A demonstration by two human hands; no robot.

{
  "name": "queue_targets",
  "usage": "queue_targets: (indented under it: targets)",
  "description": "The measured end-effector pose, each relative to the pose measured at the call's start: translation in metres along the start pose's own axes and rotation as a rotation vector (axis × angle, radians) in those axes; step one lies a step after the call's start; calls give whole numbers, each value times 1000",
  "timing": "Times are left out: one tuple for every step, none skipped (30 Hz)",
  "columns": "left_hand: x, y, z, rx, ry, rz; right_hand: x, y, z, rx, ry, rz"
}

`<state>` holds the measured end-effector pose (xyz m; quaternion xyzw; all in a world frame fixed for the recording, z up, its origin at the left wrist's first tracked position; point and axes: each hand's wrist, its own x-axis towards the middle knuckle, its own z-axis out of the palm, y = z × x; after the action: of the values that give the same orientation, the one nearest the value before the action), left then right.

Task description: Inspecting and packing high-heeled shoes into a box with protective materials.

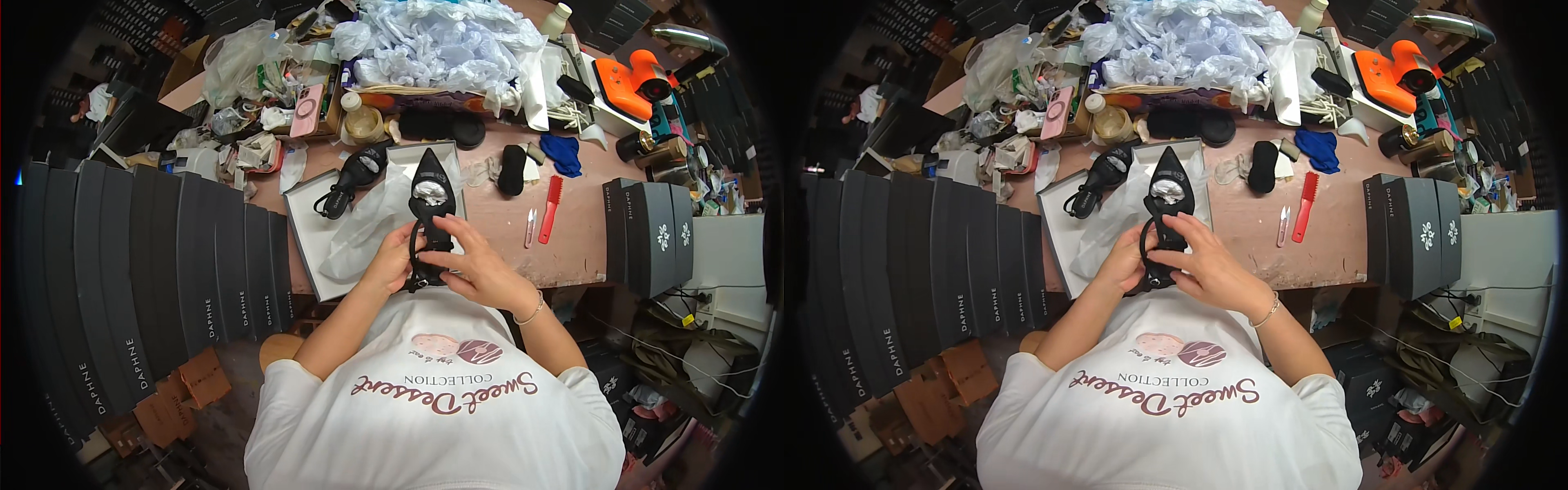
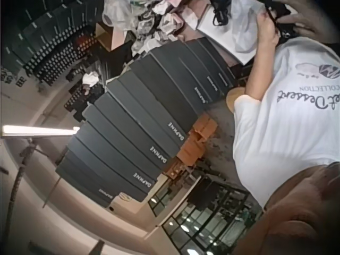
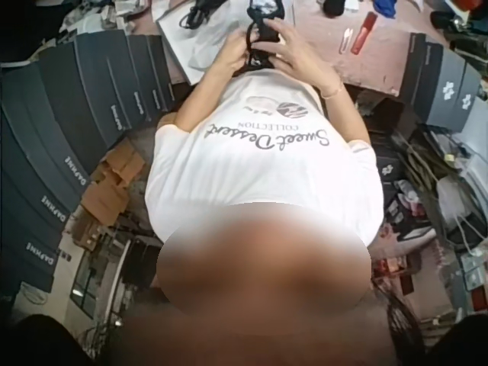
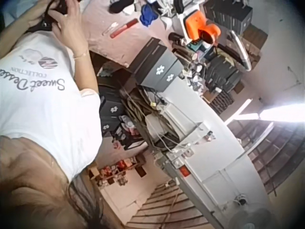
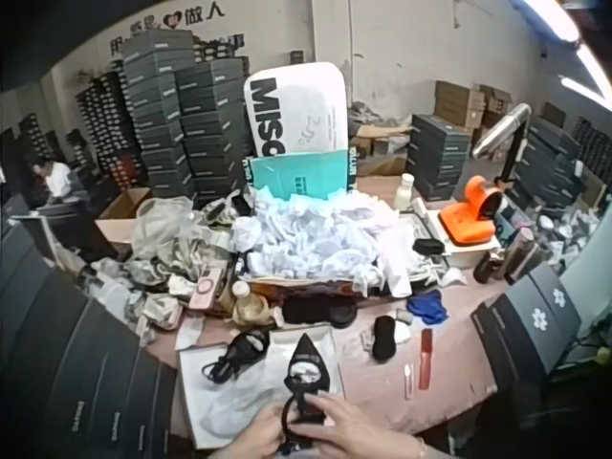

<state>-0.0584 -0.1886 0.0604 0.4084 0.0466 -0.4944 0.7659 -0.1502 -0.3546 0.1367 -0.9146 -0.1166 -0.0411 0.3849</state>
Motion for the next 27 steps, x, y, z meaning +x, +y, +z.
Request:
queue_targets:
  targets:
    - [2,-4,-5,-14,-17,-20,0,-1,1,-87,-71,-64]
    - [4,-7,-13,81,-4,-30,-1,3,10,-38,-122,-22]
    - [6,-10,-21,87,51,-44,-2,8,17,-1,-109,-7]
    - [6,-10,-29,94,109,-55,-1,15,24,38,-96,4]
    - [5,-11,-35,100,169,-64,-1,22,32,77,-85,13]
    - [-3,-5,-22,329,340,113,-3,32,41,258,-29,55]
    - [-10,2,-20,546,265,252,-5,43,48,358,-32,148]
    - [-18,10,-24,762,187,390,-7,54,56,459,-36,241]
    - [-27,14,-28,973,108,524,-8,59,61,561,-46,337]
    - [-33,18,-31,1279,42,608,-8,65,65,635,-128,373]
    - [-34,18,-29,1265,27,564,-10,66,70,624,-93,321]
    - [-35,16,-25,1248,26,526,-8,63,73,611,-69,263]
    - [-35,13,-21,1230,22,487,-5,61,74,598,-43,204]
    - [-28,1,-33,952,-9,323,-2,61,71,581,-85,184]
    - [-24,-5,-39,871,-10,251,-1,62,70,562,-98,168]
    - [-21,-10,-45,791,-13,180,0,65,68,543,-109,153]
    - [-18,-15,-50,710,-16,109,2,67,66,524,-119,138]
    - [-19,-16,-49,650,-10,106,3,64,62,544,-124,163]
    - [-21,-17,-46,591,-4,104,6,59,55,564,-129,187]
    - [-22,-18,-44,531,3,101,6,55,52,583,-134,212]
    - [-22,-17,-43,481,5,63,5,57,55,543,-112,207]
    - [-23,-16,-41,431,6,25,4,60,60,502,-90,201]
    - [-24,-17,-41,380,8,-12,2,60,63,460,-69,195]
    - [-25,-17,-41,262,24,-43,4,58,65,433,-35,169]
    - [-26,-18,-43,144,40,-73,5,55,66,407,-1,142]
    - [-27,-19,-45,25,55,-101,5,53,68,380,32,115]
    - [-29,-20,-48,-11,54,-110,6,51,71,384,41,134]
